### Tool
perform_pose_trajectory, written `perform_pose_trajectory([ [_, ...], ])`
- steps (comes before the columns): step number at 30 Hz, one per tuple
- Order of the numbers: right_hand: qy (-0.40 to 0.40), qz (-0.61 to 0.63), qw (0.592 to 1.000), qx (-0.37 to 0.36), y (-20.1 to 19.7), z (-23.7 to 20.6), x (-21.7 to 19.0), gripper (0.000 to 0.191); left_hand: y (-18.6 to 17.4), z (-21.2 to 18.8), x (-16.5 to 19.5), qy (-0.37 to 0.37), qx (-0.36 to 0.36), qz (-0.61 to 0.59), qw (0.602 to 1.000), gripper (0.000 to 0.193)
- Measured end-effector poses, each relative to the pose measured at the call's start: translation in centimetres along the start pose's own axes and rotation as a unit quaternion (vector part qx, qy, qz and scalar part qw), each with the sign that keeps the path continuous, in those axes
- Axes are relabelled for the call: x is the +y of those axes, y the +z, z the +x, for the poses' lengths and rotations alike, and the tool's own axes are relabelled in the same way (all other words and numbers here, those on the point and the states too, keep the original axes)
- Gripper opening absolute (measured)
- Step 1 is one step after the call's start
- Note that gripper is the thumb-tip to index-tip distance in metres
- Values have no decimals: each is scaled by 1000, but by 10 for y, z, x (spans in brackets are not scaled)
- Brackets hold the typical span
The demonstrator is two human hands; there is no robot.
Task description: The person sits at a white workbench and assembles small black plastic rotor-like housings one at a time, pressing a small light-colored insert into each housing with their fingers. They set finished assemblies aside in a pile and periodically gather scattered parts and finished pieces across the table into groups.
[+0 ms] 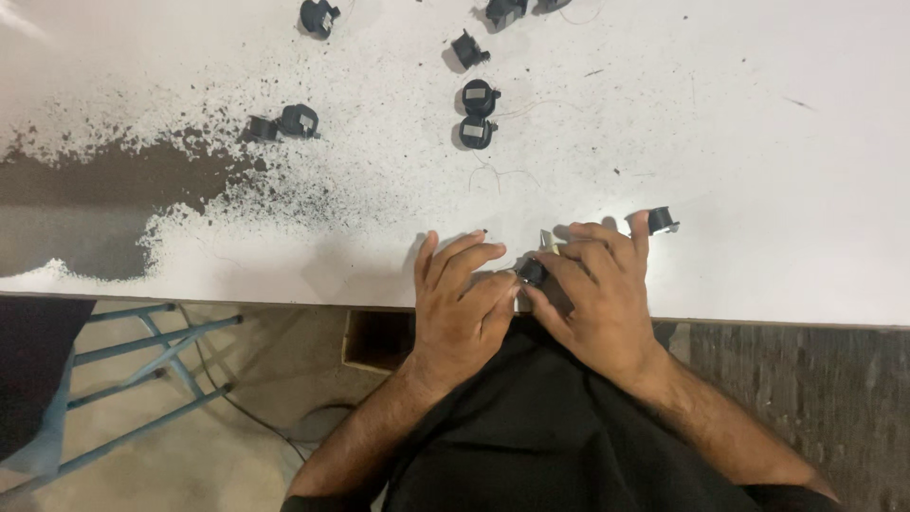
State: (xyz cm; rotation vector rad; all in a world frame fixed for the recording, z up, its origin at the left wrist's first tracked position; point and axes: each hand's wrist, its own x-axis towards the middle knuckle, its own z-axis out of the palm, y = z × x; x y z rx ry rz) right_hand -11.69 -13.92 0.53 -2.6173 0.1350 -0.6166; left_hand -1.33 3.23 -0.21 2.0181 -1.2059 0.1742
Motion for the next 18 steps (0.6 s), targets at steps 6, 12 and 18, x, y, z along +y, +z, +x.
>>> perform_pose_trajectory([
  [6,8,21,1000,12,2,-3,2,38,-6,7,-8,31,-15,25,999,15],
  [12,1,30,1000,-3,-1,-4,2,38,-10,15,-3,158,-53,72,983,19],
  [18,-19,22,999,-30,-8,-4,4,37,-9,25,4,19,-58,-50,997,11],
])
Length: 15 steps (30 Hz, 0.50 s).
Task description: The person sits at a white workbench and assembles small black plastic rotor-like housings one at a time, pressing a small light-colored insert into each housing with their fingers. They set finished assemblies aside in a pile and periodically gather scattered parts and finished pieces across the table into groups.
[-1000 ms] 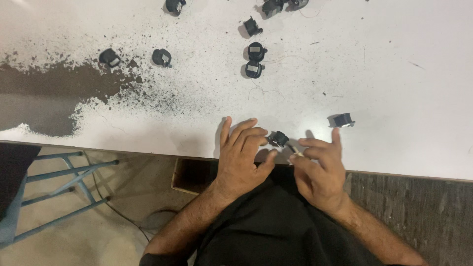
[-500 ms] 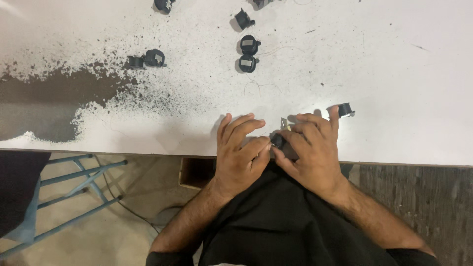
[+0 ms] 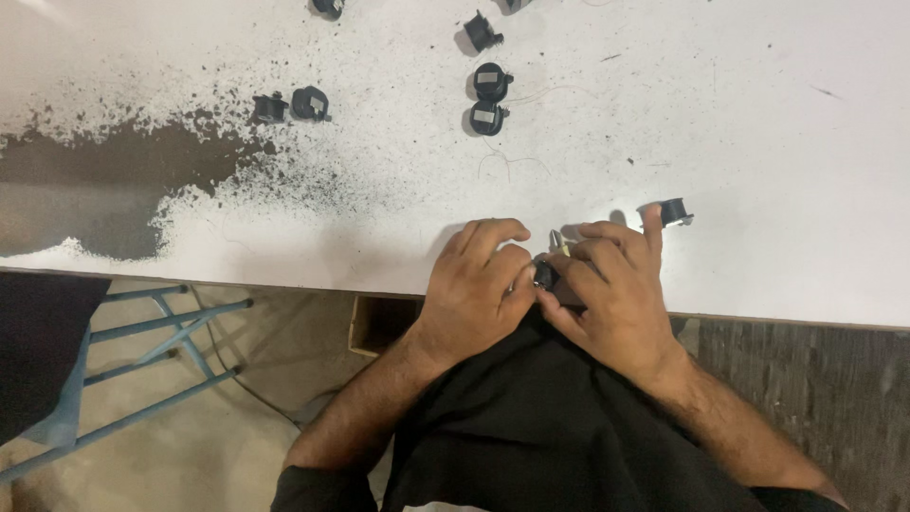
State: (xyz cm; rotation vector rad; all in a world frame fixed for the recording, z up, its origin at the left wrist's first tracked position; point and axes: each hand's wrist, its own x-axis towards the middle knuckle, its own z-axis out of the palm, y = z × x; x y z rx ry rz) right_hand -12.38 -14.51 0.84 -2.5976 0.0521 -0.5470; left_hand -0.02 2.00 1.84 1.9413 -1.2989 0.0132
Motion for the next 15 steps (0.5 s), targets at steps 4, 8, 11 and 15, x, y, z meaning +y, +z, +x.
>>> perform_pose_trajectory([
  [4,24,2,1000,15,0,-1,0,40,-4,-1,1,-34,-1,-45,998,14],
  [8,25,3,1000,17,2,-7,2,42,-2,-4,4,-43,-2,-50,998,15],
  [11,23,16,998,57,4,-16,5,45,3,-2,4,-61,4,-48,997,15],
  [15,-54,85,984,144,13,-30,5,22,12,-2,7,-58,12,-55,997,16],
])
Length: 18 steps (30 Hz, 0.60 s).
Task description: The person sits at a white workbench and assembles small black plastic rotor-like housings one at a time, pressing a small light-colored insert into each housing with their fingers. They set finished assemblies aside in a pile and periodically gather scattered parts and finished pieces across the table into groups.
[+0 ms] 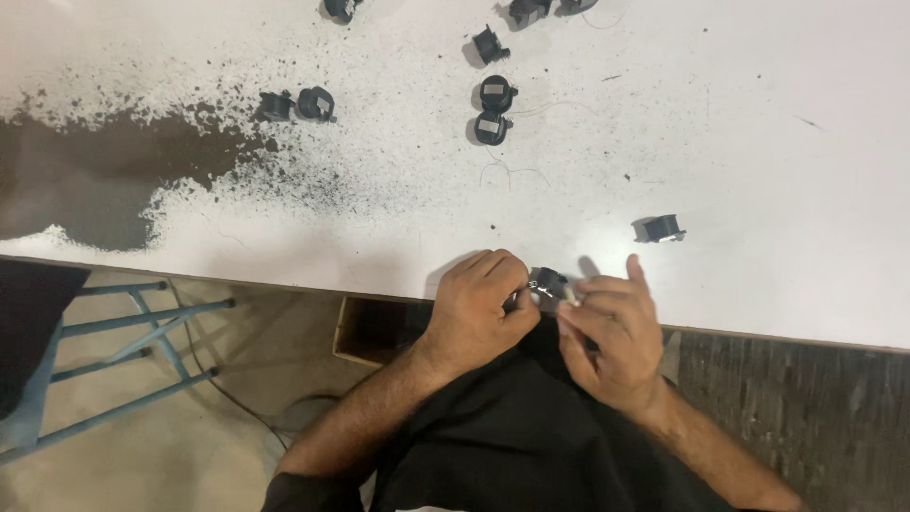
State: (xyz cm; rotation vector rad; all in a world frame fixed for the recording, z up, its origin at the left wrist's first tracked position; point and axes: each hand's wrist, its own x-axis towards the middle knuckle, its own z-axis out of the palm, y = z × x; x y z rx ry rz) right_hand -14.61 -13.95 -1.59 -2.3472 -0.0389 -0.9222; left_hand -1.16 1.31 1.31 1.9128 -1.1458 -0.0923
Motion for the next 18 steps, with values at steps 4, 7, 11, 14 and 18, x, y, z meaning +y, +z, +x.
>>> perform_pose_trajectory([
  [4,11,46,999,3,7,-10,-2,26,9,-4,1,7,0,-31,1000,15],
  [7,7,41,999,0,8,-10,1,28,12,-7,1,14,17,-43,999,15],
  [11,0,29,1000,-10,7,-9,3,29,15,-7,-2,1,11,-62,998,14],
  [14,-3,28,999,-15,7,-7,2,29,16,-6,-3,3,-10,-86,996,14],
  [18,15,-35,999,-23,-2,4,9,30,0,5,-8,-21,-52,-81,995,13],
])
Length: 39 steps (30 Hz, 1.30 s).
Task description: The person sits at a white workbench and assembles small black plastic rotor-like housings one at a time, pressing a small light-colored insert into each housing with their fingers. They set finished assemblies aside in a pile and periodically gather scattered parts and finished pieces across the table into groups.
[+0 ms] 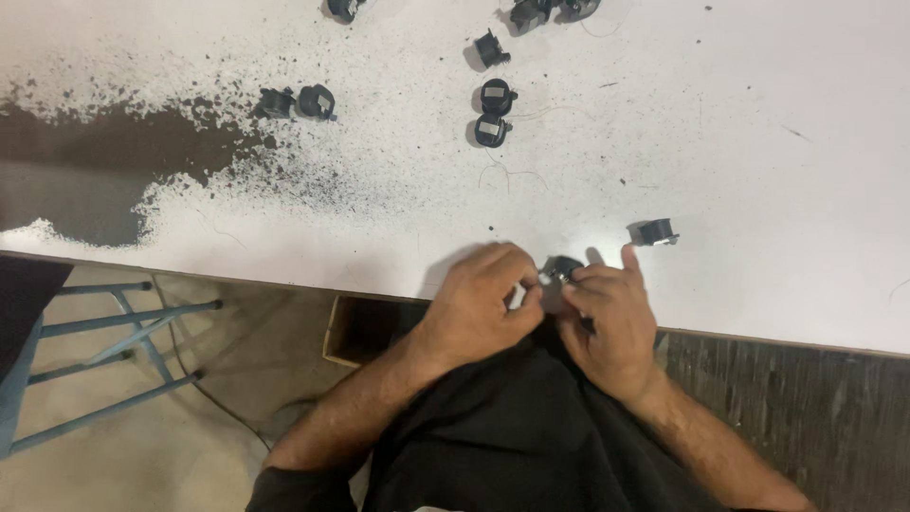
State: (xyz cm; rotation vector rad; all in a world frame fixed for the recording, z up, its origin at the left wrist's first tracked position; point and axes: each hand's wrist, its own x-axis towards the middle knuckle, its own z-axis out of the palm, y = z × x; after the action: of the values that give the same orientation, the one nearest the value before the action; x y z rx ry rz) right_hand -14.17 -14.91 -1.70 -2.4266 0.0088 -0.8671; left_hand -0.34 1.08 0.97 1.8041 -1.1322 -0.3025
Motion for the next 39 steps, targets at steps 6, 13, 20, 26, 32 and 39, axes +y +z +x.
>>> perform_pose_trajectory([
  [6,91,-101,991,18,-22,22,27,25,-62,90,-33,-28,111,300,947,53],
  [13,89,-70,991,75,-29,15,22,32,-56,89,-35,-89,-50,219,970,23],
  [20,8,-81,994,-73,-29,32,6,37,-54,27,-17,37,-127,94,987,35],
  [26,-6,-94,990,-103,7,44,-12,51,-49,37,5,-47,-166,67,983,35],
  [32,45,-92,991,-91,-1,33,-10,40,-55,15,26,89,-55,92,990,43],
  [39,38,-95,993,-66,-2,25,-9,37,-11,-8,7,150,20,246,957,20],
])
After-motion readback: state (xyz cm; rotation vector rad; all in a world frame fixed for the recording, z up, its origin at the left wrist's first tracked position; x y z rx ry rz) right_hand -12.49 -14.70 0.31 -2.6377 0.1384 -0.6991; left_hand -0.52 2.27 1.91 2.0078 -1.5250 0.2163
